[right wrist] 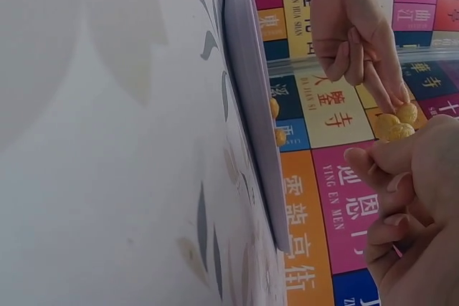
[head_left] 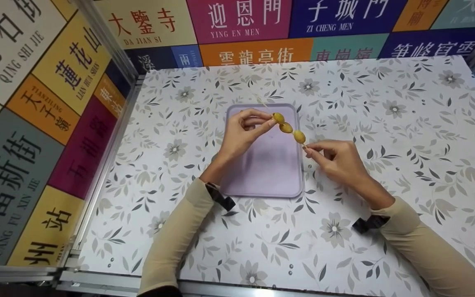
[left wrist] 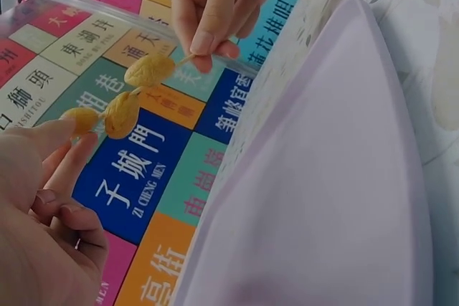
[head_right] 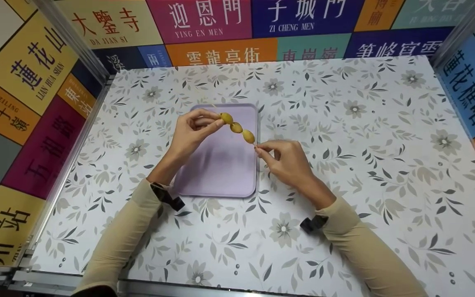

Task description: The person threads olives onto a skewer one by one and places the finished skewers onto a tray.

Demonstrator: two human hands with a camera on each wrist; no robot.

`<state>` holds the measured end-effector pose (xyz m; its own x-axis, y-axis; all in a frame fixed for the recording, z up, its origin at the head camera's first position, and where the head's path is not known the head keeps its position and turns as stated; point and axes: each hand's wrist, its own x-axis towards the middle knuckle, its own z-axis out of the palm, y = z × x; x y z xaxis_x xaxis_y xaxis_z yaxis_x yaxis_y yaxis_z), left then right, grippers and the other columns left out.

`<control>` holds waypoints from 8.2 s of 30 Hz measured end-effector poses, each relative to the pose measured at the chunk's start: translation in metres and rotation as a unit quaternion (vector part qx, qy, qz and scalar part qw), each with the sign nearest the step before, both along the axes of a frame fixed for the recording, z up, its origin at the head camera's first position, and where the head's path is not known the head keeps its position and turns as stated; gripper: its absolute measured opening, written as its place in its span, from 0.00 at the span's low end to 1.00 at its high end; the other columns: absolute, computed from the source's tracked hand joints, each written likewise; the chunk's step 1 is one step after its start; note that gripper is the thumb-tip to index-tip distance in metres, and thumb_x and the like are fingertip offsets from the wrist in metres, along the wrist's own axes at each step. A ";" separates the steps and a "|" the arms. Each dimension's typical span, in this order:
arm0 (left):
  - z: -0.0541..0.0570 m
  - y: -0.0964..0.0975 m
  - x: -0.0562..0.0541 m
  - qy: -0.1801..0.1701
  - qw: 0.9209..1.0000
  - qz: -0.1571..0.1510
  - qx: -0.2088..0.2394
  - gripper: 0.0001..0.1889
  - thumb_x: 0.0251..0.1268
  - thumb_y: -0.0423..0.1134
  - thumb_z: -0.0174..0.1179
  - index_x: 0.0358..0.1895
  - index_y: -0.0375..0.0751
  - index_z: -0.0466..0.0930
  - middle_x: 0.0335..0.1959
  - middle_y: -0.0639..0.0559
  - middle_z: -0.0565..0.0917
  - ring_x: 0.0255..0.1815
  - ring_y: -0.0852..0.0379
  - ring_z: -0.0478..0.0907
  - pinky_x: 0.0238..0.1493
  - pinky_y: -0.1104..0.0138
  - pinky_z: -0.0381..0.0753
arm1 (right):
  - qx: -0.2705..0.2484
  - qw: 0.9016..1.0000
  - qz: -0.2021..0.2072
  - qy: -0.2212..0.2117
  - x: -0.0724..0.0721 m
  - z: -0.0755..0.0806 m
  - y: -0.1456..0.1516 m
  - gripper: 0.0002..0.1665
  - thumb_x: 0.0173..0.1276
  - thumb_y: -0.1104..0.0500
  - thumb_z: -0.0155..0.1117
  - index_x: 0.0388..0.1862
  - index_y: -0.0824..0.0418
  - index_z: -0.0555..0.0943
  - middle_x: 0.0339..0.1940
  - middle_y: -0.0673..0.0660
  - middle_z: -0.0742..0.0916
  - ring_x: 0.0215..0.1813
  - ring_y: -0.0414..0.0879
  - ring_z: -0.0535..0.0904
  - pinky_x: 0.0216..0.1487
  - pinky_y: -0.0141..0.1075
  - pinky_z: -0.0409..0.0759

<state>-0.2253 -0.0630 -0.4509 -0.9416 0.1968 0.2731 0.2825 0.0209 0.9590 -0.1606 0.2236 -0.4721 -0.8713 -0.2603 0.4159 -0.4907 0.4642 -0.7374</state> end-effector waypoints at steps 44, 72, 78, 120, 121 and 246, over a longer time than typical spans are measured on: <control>-0.032 -0.076 -0.041 0.002 0.897 0.049 -0.439 0.12 0.74 0.43 0.72 0.57 0.53 0.89 0.62 0.55 0.89 0.66 0.52 0.83 0.67 0.52 0.81 | -0.004 1.000 0.010 -0.021 -0.002 -0.005 0.001 0.06 0.74 0.63 0.75 0.46 0.57 0.95 0.31 0.50 0.94 0.15 0.38 0.68 0.16 0.26 0.61; -0.029 -0.085 -0.049 0.009 0.977 0.071 -0.201 0.15 0.73 0.47 0.73 0.57 0.49 0.89 0.50 0.56 0.90 0.29 0.52 0.74 0.29 0.69 0.69 | 0.021 0.999 0.009 -0.035 -0.003 -0.006 0.002 0.06 0.73 0.62 0.76 0.46 0.54 0.95 0.30 0.49 0.92 0.17 0.36 0.70 0.17 0.25 0.63; -0.025 -0.088 -0.048 -0.007 0.994 0.055 -0.099 0.16 0.76 0.48 0.71 0.60 0.48 0.89 0.54 0.51 0.90 0.22 0.60 0.69 0.22 0.70 0.66 | 0.025 0.999 0.014 -0.029 -0.004 -0.007 0.002 0.06 0.73 0.62 0.76 0.45 0.55 0.95 0.29 0.50 0.91 0.17 0.37 0.70 0.18 0.25 0.64; -0.016 -0.098 -0.045 -0.043 0.998 -0.033 0.035 0.19 0.79 0.42 0.67 0.65 0.36 0.83 0.59 0.45 0.84 0.28 0.60 0.75 0.25 0.70 0.64 | 0.040 0.997 0.029 -0.052 -0.005 -0.008 0.003 0.08 0.73 0.63 0.76 0.48 0.56 0.95 0.33 0.51 0.92 0.20 0.39 0.72 0.19 0.25 0.66; -0.015 -0.098 -0.045 -0.043 0.998 -0.034 0.038 0.19 0.79 0.43 0.67 0.64 0.36 0.83 0.60 0.45 0.84 0.28 0.60 0.74 0.25 0.70 0.64 | 0.038 0.997 0.031 -0.053 -0.004 -0.008 0.003 0.08 0.73 0.63 0.76 0.48 0.56 0.95 0.33 0.51 0.93 0.20 0.39 0.72 0.19 0.25 0.66; -0.006 -0.033 -0.018 -0.016 0.995 -0.097 -0.004 0.08 0.70 0.39 0.76 0.45 0.40 0.90 0.46 0.46 0.93 0.36 0.54 0.89 0.39 0.68 0.87 | 0.003 0.997 0.067 -0.034 -0.002 -0.010 0.004 0.08 0.76 0.62 0.73 0.49 0.61 0.94 0.36 0.52 0.95 0.22 0.38 0.77 0.22 0.25 0.70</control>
